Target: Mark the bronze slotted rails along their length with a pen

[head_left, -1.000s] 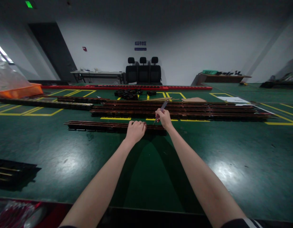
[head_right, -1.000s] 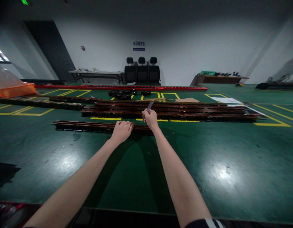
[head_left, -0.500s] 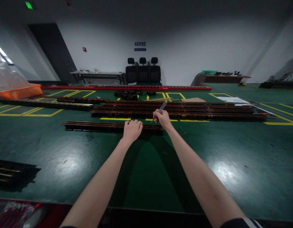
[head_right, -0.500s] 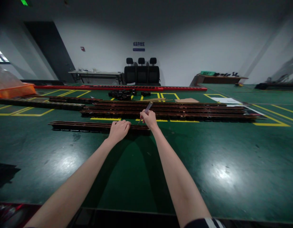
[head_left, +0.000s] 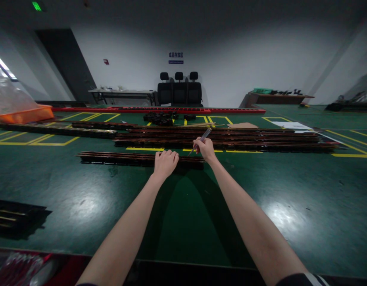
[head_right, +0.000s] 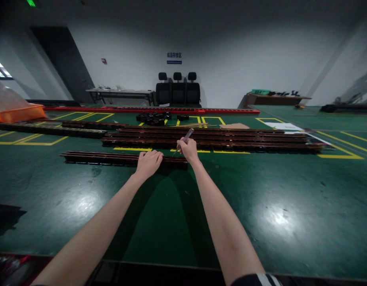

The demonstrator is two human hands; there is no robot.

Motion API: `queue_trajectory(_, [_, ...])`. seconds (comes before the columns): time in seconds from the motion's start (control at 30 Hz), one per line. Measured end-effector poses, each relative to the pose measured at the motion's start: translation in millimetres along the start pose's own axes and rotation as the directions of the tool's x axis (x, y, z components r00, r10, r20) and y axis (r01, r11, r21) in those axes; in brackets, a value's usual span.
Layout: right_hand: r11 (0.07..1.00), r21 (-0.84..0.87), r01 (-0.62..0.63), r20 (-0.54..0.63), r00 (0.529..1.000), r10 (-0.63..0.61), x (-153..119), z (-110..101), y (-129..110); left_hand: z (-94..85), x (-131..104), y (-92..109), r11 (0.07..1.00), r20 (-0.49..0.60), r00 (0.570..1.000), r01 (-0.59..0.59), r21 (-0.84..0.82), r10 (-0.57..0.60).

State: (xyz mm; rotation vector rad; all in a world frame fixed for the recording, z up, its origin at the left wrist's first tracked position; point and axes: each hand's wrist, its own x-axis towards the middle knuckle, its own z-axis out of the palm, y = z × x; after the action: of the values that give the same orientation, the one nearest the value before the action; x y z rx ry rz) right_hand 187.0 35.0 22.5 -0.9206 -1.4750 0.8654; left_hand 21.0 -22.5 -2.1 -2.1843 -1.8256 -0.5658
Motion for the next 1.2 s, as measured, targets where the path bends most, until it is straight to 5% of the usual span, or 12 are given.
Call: queue_trajectory(1.2, [0.993,-0.117,0.024,-0.288,0.956,-0.057,5.5,-18.7,11.8,-0.3,-0.8,-1.7,0.999,0.004,1.000,-0.006,-0.038,0.006])
